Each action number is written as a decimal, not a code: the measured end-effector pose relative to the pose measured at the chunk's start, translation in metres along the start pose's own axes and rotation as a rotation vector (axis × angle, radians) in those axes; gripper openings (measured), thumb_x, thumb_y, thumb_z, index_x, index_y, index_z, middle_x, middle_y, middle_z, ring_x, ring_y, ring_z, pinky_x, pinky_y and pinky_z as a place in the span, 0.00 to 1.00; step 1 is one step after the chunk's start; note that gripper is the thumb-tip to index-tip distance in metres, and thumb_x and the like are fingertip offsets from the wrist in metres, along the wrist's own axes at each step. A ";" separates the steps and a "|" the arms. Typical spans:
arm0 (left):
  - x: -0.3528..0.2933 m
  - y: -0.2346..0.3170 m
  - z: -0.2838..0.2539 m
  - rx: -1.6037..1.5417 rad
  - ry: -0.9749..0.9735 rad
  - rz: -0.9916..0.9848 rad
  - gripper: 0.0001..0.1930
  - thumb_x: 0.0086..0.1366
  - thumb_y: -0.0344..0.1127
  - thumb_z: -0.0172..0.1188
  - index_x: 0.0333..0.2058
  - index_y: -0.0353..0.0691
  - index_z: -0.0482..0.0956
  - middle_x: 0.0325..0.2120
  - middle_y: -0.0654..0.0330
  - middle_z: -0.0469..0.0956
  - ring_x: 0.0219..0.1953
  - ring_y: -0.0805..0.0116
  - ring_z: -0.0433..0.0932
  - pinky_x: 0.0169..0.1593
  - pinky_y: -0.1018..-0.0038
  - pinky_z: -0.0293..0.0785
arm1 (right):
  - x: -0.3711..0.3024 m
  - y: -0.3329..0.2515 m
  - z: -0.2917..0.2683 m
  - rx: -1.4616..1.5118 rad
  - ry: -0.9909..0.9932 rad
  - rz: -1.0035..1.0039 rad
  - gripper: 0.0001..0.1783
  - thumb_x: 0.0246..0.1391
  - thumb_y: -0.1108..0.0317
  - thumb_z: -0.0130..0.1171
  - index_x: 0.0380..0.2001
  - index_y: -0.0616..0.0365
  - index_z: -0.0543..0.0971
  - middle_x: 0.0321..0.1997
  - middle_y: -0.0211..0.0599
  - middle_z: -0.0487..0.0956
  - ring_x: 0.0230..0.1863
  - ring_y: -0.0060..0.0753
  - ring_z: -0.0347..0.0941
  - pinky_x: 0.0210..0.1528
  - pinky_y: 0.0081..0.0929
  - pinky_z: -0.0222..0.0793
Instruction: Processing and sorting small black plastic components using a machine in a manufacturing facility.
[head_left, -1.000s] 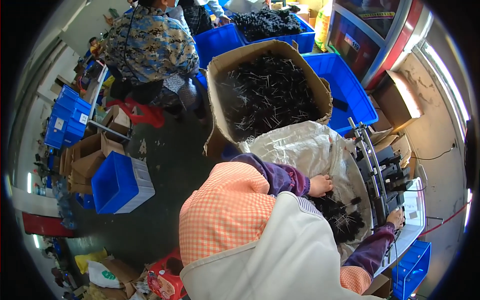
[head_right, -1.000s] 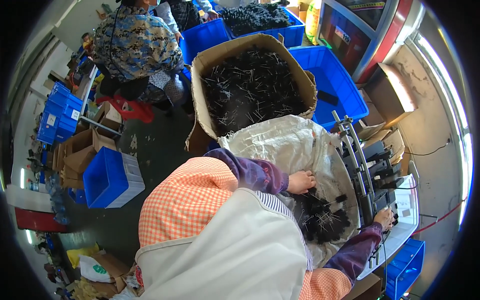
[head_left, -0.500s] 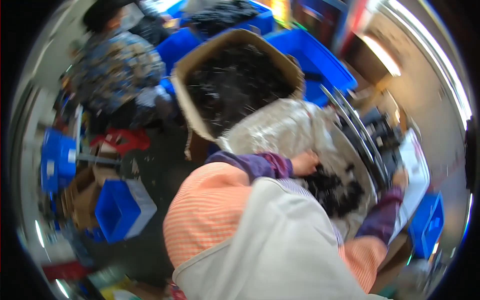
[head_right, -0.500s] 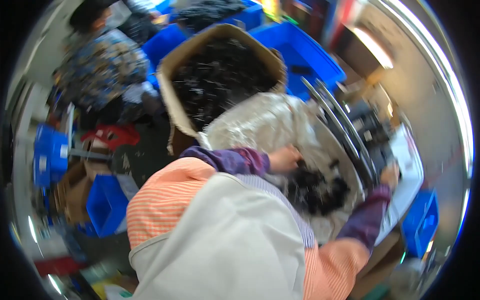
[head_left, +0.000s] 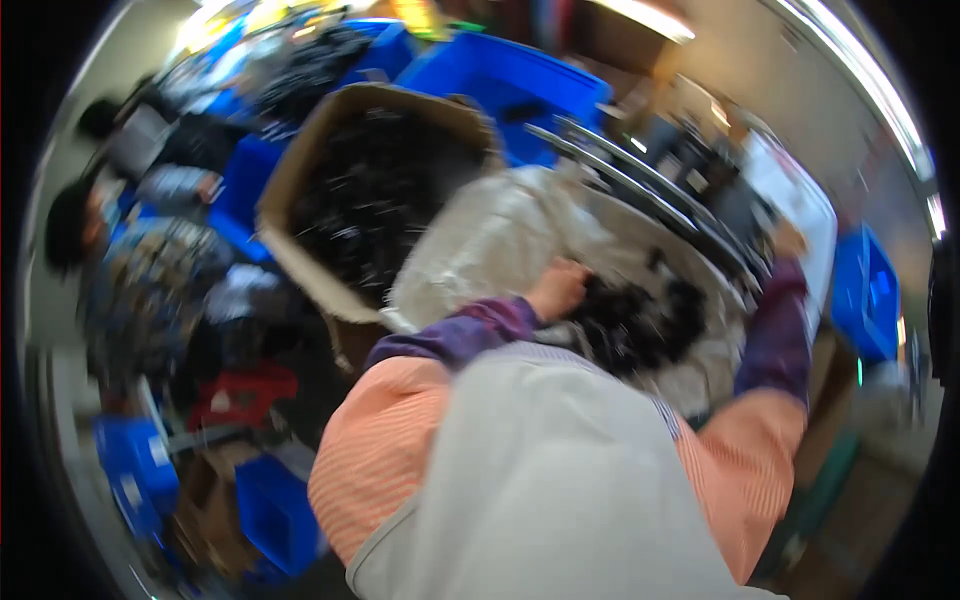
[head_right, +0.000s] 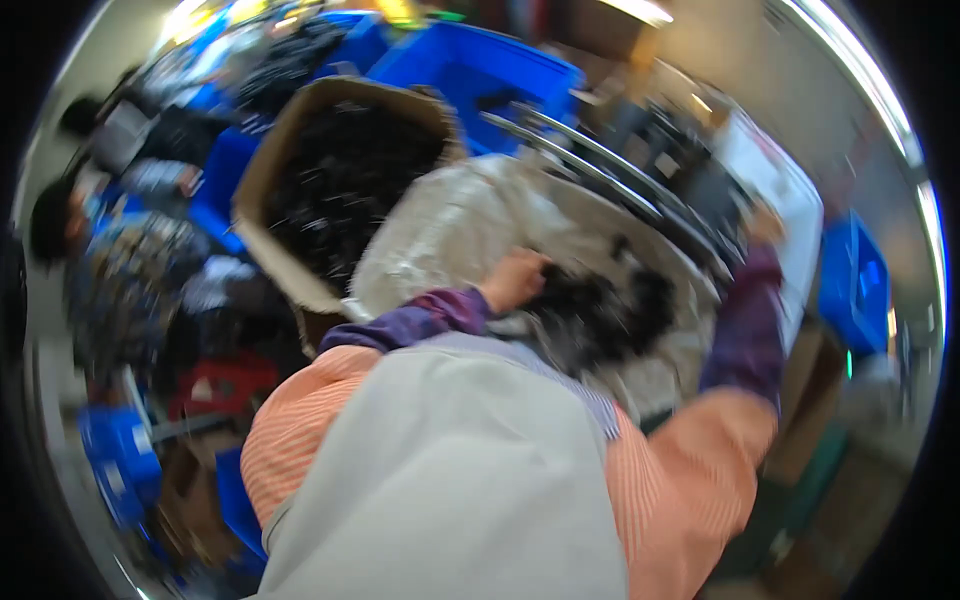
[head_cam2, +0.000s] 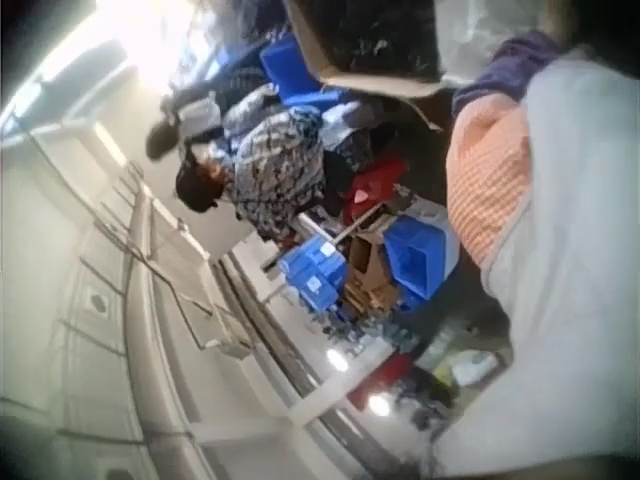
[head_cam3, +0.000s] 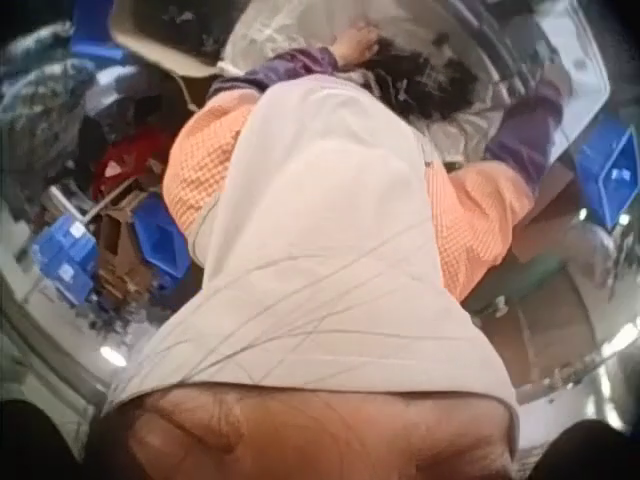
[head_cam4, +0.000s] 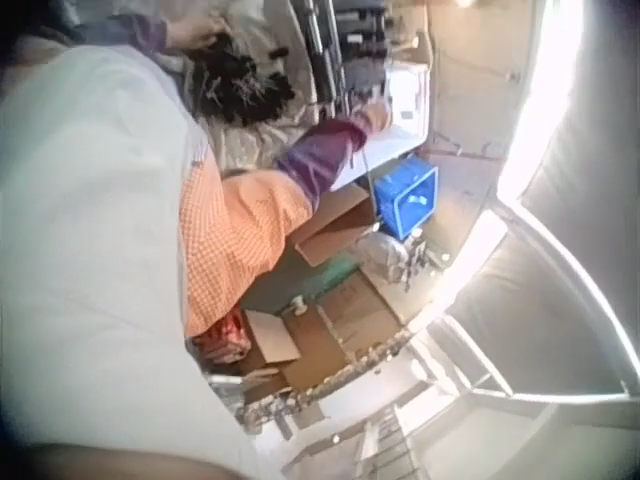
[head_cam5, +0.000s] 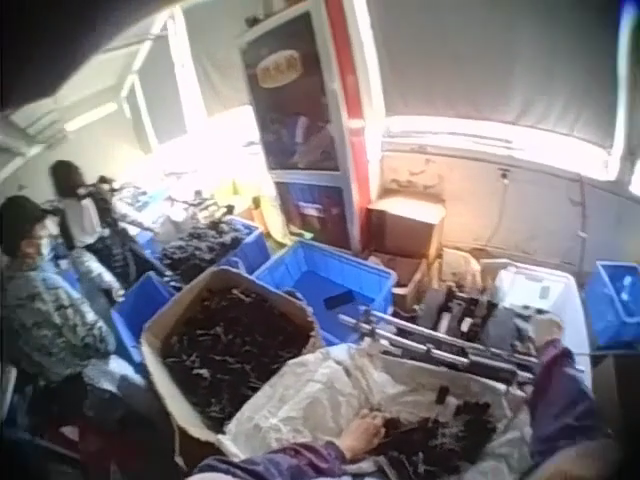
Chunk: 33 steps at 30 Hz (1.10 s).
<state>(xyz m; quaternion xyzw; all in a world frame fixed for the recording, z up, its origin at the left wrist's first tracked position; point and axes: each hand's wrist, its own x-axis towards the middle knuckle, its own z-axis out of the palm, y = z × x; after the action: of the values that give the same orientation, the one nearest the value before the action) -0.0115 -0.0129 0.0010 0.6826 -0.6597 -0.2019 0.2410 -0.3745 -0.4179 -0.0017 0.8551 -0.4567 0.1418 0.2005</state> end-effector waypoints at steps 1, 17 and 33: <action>0.014 0.002 0.022 0.020 0.023 0.128 0.16 0.51 0.30 0.52 0.41 0.38 0.74 0.37 0.50 0.75 0.41 0.50 0.71 0.47 0.62 0.67 | -0.036 0.112 0.018 -0.024 0.066 -0.036 0.17 0.45 0.53 0.53 0.37 0.49 0.77 0.26 0.40 0.79 0.27 0.44 0.76 0.27 0.41 0.71; 0.005 0.005 -0.009 -0.090 0.162 0.148 0.15 0.55 0.28 0.52 0.44 0.39 0.71 0.38 0.54 0.72 0.40 0.54 0.68 0.47 0.66 0.65 | -0.061 -0.141 -0.184 0.770 -0.125 0.203 0.14 0.53 0.73 0.52 0.44 0.64 0.74 0.47 0.47 0.74 0.45 0.45 0.72 0.46 0.31 0.67; -0.017 0.023 -0.062 -0.257 0.236 0.184 0.12 0.58 0.28 0.52 0.42 0.38 0.71 0.32 0.52 0.73 0.38 0.52 0.72 0.42 0.64 0.68 | -0.084 -0.340 -0.216 1.092 -0.451 -0.204 0.28 0.50 0.69 0.54 0.55 0.65 0.64 0.51 0.56 0.70 0.52 0.52 0.66 0.53 0.37 0.62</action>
<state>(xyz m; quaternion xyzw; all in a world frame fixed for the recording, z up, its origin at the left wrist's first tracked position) 0.0060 0.0073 0.0640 0.6020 -0.6553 -0.1803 0.4192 -0.1482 -0.0841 0.0796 0.8830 -0.2645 0.1507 -0.3572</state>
